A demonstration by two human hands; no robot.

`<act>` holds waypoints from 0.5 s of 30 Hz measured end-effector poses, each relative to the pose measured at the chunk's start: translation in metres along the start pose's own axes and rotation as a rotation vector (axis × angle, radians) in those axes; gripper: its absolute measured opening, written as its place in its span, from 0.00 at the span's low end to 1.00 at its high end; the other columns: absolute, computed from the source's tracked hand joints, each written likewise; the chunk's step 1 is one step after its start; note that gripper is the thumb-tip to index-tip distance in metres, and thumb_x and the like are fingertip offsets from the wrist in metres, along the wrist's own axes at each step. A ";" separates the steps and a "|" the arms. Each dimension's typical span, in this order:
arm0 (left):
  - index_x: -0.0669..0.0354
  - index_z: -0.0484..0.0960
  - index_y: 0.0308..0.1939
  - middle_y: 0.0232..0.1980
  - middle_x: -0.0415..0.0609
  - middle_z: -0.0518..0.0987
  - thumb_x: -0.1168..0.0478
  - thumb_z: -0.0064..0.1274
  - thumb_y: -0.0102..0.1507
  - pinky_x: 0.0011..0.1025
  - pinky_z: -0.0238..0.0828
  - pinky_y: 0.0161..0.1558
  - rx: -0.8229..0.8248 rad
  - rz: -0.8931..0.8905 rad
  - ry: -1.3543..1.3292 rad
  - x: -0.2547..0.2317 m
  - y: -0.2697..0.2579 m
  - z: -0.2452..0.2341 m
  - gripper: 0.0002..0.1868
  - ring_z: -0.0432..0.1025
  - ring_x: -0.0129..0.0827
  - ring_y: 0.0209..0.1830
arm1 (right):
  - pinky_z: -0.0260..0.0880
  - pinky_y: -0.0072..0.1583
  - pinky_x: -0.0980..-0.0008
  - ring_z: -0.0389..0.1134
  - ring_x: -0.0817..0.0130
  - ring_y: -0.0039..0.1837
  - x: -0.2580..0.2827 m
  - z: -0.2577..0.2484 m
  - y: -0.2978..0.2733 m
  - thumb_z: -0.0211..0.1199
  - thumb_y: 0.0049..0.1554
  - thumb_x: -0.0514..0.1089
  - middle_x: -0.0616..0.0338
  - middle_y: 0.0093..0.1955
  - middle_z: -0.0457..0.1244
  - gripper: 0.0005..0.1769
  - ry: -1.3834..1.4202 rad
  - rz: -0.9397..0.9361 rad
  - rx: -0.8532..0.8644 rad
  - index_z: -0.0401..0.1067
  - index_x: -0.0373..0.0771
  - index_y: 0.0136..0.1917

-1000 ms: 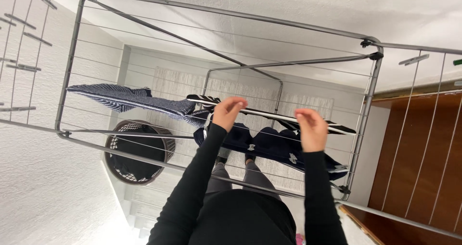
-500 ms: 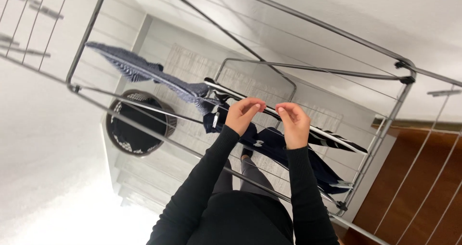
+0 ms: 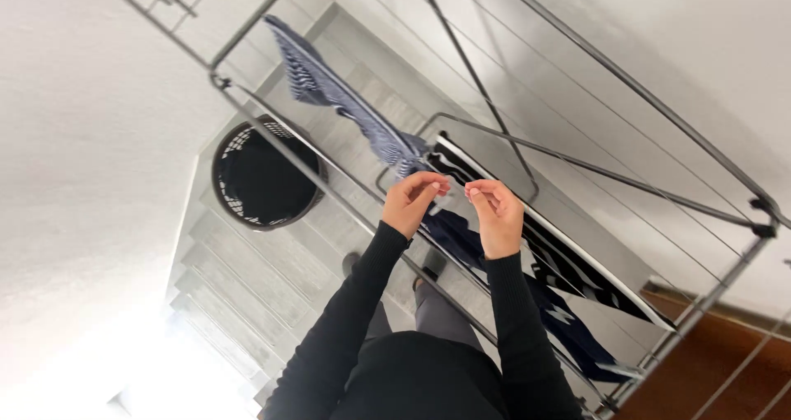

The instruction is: The person removes a striped garment, black tops, and a small black item from a laundry basket and hangs them onto a drying rack by hand.

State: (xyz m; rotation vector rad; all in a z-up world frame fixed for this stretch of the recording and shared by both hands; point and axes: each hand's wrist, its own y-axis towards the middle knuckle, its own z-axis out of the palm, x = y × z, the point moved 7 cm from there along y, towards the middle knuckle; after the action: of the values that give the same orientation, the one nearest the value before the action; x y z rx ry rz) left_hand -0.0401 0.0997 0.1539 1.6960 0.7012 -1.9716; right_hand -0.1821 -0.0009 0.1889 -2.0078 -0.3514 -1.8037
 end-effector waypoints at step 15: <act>0.59 0.86 0.47 0.39 0.50 0.86 0.66 0.51 0.68 0.27 0.77 0.49 -0.238 0.032 -0.049 -0.025 -0.059 -0.225 0.09 0.79 0.31 0.43 | 0.76 0.56 0.69 0.73 0.69 0.52 -0.006 0.220 -0.055 0.64 0.60 0.34 0.53 0.47 0.70 0.04 0.008 -0.069 0.207 0.76 0.34 0.49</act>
State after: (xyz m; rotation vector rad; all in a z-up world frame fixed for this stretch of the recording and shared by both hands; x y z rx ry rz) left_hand 0.0985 0.2885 0.1572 1.5036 0.8490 -1.8204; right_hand -0.0140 0.1504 0.1746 -1.8651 -0.5865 -1.7375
